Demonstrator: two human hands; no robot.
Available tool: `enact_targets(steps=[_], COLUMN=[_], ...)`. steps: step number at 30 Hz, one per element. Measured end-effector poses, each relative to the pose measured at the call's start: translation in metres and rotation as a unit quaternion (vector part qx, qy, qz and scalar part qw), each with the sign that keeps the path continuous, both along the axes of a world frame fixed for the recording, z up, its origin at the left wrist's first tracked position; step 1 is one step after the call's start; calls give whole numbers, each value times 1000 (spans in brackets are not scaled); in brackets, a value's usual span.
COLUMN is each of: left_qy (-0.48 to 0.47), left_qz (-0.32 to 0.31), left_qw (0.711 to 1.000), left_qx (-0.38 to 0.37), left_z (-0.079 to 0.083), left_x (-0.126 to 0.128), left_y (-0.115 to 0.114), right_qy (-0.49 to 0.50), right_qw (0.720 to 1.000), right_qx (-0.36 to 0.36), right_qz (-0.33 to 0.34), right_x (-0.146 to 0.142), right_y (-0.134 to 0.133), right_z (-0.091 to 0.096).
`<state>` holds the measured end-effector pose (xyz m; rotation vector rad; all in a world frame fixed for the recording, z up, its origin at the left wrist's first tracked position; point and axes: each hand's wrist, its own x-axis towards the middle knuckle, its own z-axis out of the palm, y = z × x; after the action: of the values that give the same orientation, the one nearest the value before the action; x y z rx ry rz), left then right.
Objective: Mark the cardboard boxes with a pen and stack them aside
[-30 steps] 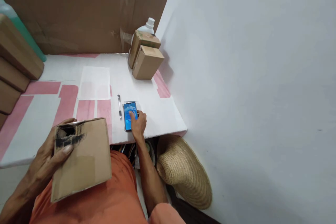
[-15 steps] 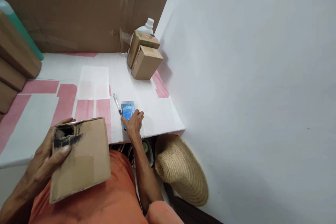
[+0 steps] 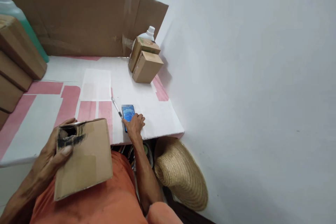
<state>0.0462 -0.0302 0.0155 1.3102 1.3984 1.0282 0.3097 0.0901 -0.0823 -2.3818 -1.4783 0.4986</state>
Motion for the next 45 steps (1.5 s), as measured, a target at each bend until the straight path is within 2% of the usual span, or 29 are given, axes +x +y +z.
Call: enact_targets(steps=[4, 6, 8, 10, 12, 13, 14, 16, 18, 19, 22, 24, 26, 28, 29, 32, 34, 36, 40, 43, 45], left_qy=[-2, -3, 2, 16, 33, 39, 42, 46, 52, 59, 89, 117, 138, 137, 129, 103, 102, 116, 138, 117, 109], left_qz=[-2, -5, -2, 6, 8, 7, 8, 20, 40, 48, 75, 106, 144, 165, 171, 187, 212, 240, 271, 262, 275], left_qw=[999, 999, 1000, 1000, 999, 999, 999, 998, 997, 997, 993, 987, 979, 975, 975, 975, 970, 962, 952, 956, 952], left_qx=[54, 49, 19, -9, -20, -23, -27, -33, -29, -22, 5, 22, 40, 55, 60, 67, 63, 51, 43, 61, 78], left_z=[-26, -41, -54, -64, -72, -75, -79, -83, -83, -80, -63, -46, -30, -18, -15, -12, -15, -20, -35, -41, -41], left_x=[-12, -18, -21, -20, -15, -12, -10, -10, -17, -23, -48, -63, -72, -76, -77, -78, -82, -87, -95, -94, -97], left_y=[4, 9, 16, 24, 32, 35, 38, 42, 41, 39, 24, 7, -10, -22, -26, -24, -16, -8, -3, -12, -24], right_qy=[10, 26, 58, 134, 244, 300, 347, 414, 484, 524, 620, 642, 643, 644, 652, 689, 708, 707, 659, 630, 623], right_qw=[1000, 997, 988, 957, 900, 871, 853, 848, 835, 817, 756, 746, 753, 753, 743, 691, 668, 669, 705, 722, 716], right_qx=[0, 12, 17, -18, -65, -72, -60, -9, 26, 32, 45, 44, 27, 1, -19, -79, -80, -63, -53, -53, -61], right_qz=[23, 66, 141, 255, 354, 382, 385, 332, 261, 237, 205, 174, 139, 136, 149, 203, 216, 220, 256, 282, 309], right_x=[4, 13, 26, 36, 37, 32, 23, 1, -22, -31, -49, -57, -66, -76, -82, -101, -113, -122, -133, -138, -143], right_y=[-6, -19, -40, -67, -94, -105, -114, -122, -117, -111, -87, -74, -65, -58, -54, -42, -32, -21, -5, -9, -20], right_z=[8, 17, 28, 38, 45, 46, 46, 42, 37, 36, 39, 42, 44, 43, 43, 43, 44, 47, 51, 55, 60])
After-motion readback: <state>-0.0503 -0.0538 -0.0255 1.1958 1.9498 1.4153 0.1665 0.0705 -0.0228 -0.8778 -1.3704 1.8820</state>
